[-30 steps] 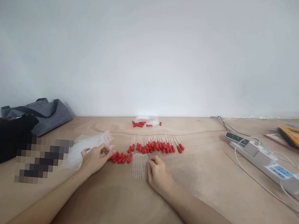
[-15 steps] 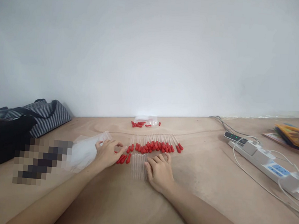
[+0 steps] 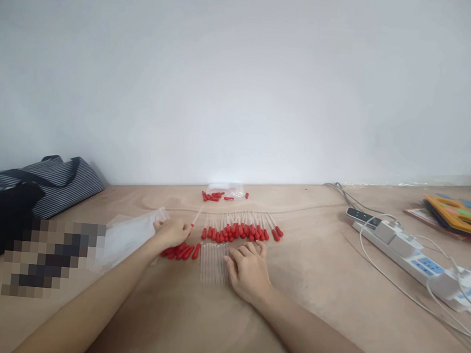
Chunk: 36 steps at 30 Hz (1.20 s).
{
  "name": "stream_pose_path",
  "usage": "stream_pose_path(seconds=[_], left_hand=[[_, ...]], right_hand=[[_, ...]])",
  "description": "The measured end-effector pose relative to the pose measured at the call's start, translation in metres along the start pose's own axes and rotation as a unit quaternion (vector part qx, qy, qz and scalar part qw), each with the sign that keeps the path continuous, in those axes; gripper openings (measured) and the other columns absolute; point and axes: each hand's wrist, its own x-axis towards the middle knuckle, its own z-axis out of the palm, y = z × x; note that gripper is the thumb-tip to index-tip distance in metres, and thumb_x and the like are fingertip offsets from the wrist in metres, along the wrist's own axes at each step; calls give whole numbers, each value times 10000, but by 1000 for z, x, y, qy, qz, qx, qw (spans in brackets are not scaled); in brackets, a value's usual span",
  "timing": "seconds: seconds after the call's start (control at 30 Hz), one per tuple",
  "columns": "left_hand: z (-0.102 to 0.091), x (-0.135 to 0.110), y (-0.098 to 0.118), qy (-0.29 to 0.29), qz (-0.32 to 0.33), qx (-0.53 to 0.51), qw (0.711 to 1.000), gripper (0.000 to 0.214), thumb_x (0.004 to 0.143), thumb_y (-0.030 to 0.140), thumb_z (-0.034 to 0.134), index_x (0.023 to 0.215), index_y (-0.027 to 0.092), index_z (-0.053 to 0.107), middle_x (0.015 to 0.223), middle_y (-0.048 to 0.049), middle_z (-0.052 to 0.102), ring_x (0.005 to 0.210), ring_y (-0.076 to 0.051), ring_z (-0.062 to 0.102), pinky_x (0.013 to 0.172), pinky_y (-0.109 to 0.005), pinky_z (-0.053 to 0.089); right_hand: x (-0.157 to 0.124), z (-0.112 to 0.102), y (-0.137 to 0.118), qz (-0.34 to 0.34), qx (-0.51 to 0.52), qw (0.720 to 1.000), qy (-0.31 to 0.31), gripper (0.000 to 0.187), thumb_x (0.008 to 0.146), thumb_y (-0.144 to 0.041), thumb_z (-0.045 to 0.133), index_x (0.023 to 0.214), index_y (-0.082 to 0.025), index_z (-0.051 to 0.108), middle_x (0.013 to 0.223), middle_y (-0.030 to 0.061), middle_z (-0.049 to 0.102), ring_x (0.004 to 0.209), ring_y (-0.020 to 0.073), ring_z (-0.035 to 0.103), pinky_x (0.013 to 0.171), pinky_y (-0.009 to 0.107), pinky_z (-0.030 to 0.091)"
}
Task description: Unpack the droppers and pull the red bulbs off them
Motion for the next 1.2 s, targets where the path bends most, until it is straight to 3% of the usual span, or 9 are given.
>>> stream_pose_path(seconds=[0.17, 0.37, 0.5, 0.63, 0.77, 0.97, 1.2], left_hand=[[-9, -41, -11, 73, 54, -4, 996, 262, 865, 258, 325, 886, 175, 572, 848, -60, 668, 876, -229, 578, 893, -456, 219], [25, -80, -3, 239, 258, -55, 934, 187, 860, 216, 399, 795, 188, 572, 780, -26, 661, 767, -188, 556, 869, -423, 213], [44, -85, 11, 294, 306, -92, 901, 168, 858, 215, 425, 807, 203, 585, 770, -7, 659, 761, -175, 551, 873, -416, 214], [50, -87, 18, 311, 320, -122, 887, 157, 848, 227, 448, 810, 216, 599, 745, 3, 654, 762, -172, 548, 880, -421, 218], [50, -89, 17, 307, 323, -129, 886, 147, 837, 251, 469, 832, 235, 614, 777, -2, 659, 795, -181, 549, 892, -444, 206], [49, -88, 17, 307, 334, -136, 881, 152, 842, 269, 463, 850, 243, 613, 845, -3, 668, 859, -190, 554, 925, -469, 169], [48, -87, 18, 306, 336, -138, 880, 154, 842, 261, 465, 786, 236, 607, 839, 13, 668, 871, -184, 555, 947, -476, 139]], right_hand=[[0, 4, 3, -4, 4, 999, 33, 186, 840, -266, 431, 920, -208, 589, 851, 35, 642, 852, 180, 529, 885, 393, 240], [0, 5, 7, 2, -33, 994, 104, 467, 817, -317, 458, 1242, -135, 394, 1126, 121, 543, 1018, 220, 477, 877, 386, 268], [0, 2, 5, -63, -51, 994, 78, 414, 811, -365, 497, 1205, -244, 461, 1111, 78, 564, 1018, 216, 479, 910, 418, 204], [0, 7, 3, -138, -48, 986, 78, 236, 798, -403, 541, 1000, -294, 593, 877, 6, 653, 900, 183, 517, 931, 441, 125], [1, 13, 1, -166, -55, 979, 104, 121, 835, -298, 514, 854, -275, 631, 621, -37, 627, 768, 139, 514, 938, 438, 84], [0, 13, 0, -193, -49, 973, 119, 233, 838, -154, 441, 946, -261, 617, 621, -38, 604, 689, 111, 470, 939, 409, 96], [0, 12, 0, -192, -98, 972, 89, 225, 807, -142, 421, 852, -239, 619, 598, -23, 550, 615, 111, 414, 848, 373, 157]])
